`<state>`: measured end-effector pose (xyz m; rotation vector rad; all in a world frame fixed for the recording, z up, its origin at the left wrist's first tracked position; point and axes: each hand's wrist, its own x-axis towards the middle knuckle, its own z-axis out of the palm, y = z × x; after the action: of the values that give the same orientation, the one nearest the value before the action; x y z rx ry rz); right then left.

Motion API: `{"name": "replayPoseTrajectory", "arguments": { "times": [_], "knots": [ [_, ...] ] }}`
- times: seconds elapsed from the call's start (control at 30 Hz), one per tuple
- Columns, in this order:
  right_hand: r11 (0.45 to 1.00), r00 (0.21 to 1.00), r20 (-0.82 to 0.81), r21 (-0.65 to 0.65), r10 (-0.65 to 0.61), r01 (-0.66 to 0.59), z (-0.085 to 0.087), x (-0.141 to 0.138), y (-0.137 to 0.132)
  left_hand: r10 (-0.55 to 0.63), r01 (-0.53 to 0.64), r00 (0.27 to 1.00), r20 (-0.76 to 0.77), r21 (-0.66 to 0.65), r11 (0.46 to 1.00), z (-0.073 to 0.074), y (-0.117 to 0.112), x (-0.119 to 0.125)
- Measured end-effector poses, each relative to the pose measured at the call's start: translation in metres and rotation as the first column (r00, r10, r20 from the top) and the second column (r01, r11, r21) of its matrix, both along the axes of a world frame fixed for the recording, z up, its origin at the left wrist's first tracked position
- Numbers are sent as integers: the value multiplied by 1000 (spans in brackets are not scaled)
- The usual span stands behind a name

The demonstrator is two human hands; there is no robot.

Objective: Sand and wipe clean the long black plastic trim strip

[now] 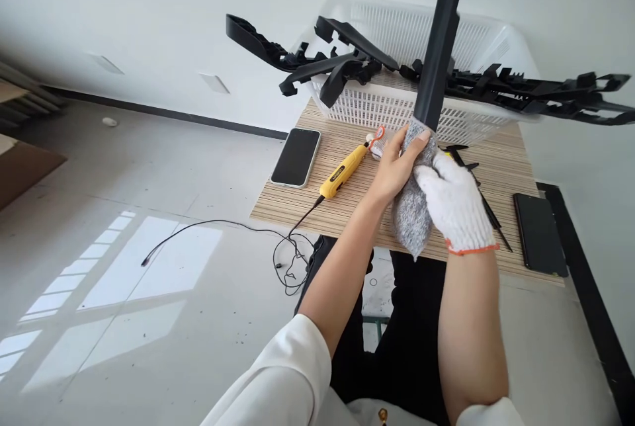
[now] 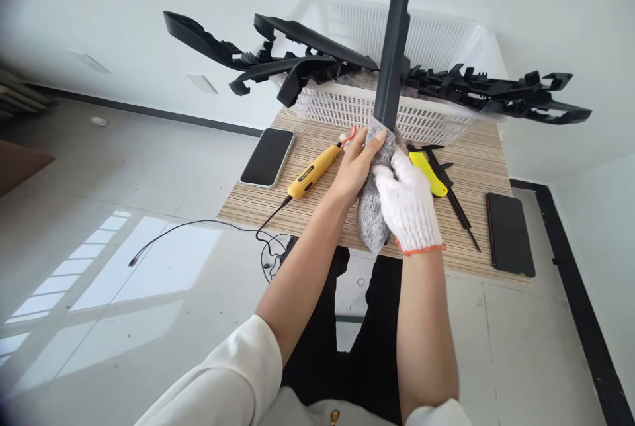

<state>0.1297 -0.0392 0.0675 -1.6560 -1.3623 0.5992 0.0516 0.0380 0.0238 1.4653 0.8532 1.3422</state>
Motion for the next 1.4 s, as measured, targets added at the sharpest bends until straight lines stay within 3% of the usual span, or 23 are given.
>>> {"name": "replayPoseTrajectory", "arguments": {
  "times": [0.13,0.3,0.43,0.53,0.7,0.8,0.93,1.03,1.13,1.27,1.33,1.4],
  "knots": [
    [994,997,-53,84,-59,63,15,-2,7,-156,158,985,67,-29,987,7,-3,-2],
    [986,938,-336,110,-82,125,2,-7,8,-185,210,969,166,-151,966,23,-7,-3],
    [990,865,-500,89,-50,109,-6,1,8,-194,323,915,354,-353,878,27,-11,-5],
    [1000,857,-515,22,14,-4,-10,11,5,-76,229,941,331,-451,863,27,-17,-9],
    [976,858,-495,-77,140,-204,-12,20,5,23,80,978,207,-475,876,29,-31,-17],
    [977,882,-452,-88,133,-192,-11,18,2,70,52,969,235,-473,880,33,-40,-19],
    [972,912,-394,-144,118,-188,-8,15,-4,69,108,945,319,-504,857,37,-48,-18],
    [975,951,-310,-206,20,-87,-8,14,-7,96,80,947,308,-513,855,34,-46,-18],
    [958,955,-229,-257,-190,129,-6,14,-9,198,-48,948,249,-504,863,31,-42,-21],
    [904,900,-125,-161,-417,396,7,13,-18,275,-134,935,223,-496,858,31,-42,-26],
    [905,898,-145,-159,-417,394,16,11,-26,295,-175,936,194,-469,866,30,-43,-29],
    [937,941,-161,-242,-296,253,23,9,-35,312,-228,940,139,-426,875,28,-44,-32]
  ]
}}
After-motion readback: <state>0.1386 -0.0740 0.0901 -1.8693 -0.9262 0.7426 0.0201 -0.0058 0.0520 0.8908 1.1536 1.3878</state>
